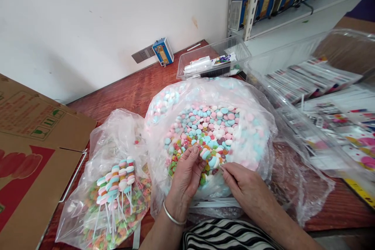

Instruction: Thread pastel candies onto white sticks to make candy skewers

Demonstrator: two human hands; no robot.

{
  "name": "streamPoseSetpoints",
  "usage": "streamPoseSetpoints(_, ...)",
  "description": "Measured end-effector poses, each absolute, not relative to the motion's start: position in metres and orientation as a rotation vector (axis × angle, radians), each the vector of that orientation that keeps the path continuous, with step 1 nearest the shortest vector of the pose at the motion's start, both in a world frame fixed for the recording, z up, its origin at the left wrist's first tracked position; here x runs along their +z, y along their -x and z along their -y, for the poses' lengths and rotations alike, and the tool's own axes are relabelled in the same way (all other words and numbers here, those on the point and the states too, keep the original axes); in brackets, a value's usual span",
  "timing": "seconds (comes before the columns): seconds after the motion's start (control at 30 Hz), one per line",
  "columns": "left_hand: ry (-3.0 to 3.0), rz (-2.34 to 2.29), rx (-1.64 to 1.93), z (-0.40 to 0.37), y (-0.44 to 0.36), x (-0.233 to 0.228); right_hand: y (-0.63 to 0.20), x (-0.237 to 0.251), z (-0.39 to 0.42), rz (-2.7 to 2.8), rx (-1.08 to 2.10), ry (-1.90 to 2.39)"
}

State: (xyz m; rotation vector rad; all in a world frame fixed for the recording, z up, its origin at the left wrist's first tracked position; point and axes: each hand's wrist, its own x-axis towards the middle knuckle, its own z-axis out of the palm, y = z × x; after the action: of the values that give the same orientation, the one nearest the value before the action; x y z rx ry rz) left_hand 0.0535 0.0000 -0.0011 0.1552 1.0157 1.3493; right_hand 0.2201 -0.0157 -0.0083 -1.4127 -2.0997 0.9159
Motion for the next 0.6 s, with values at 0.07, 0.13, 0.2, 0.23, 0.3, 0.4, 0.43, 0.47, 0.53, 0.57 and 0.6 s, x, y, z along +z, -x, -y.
streamPoseSetpoints(0.07,-0.200,-0.972,1.351,0.000,-0.058,0.001,-0.217,-0.006,0.016,2.067,0.914,1.406)
streamPoseSetpoints(0.13,-0.192,-0.876,1.364,-0.002,-0.062,0.004,-0.212,-0.004,0.017,2.033,0.920,1.355)
streamPoseSetpoints(0.2,-0.150,-0.793,1.387,-0.005,-0.066,0.009,-0.209,-0.003,0.017,2.023,0.918,1.267)
streamPoseSetpoints(0.23,-0.132,-0.768,1.408,-0.007,-0.068,0.012,-0.208,-0.003,0.017,2.030,0.905,1.229)
streamPoseSetpoints(0.3,-0.125,-0.750,1.466,-0.011,-0.071,0.017,-0.209,-0.005,0.017,2.069,0.856,1.211)
streamPoseSetpoints(0.4,-0.179,-0.777,1.519,-0.013,-0.078,0.021,-0.211,-0.008,0.018,2.168,0.763,1.331)
streamPoseSetpoints(0.43,-0.207,-0.797,1.529,-0.013,-0.081,0.021,-0.212,-0.009,0.019,2.198,0.736,1.370)
streamPoseSetpoints(0.47,-0.235,-0.817,1.536,-0.012,-0.084,0.021,-0.212,-0.010,0.020,2.221,0.717,1.397)
streamPoseSetpoints(0.53,-0.285,-0.848,1.555,-0.009,-0.091,0.021,-0.211,-0.011,0.022,2.242,0.690,1.410)
streamPoseSetpoints(0.57,-0.298,-0.858,1.561,-0.008,-0.094,0.020,-0.210,-0.011,0.023,2.239,0.679,1.408)
streamPoseSetpoints(0.6,-0.302,-0.861,1.561,-0.007,-0.097,0.020,-0.210,-0.011,0.024,2.235,0.677,1.402)
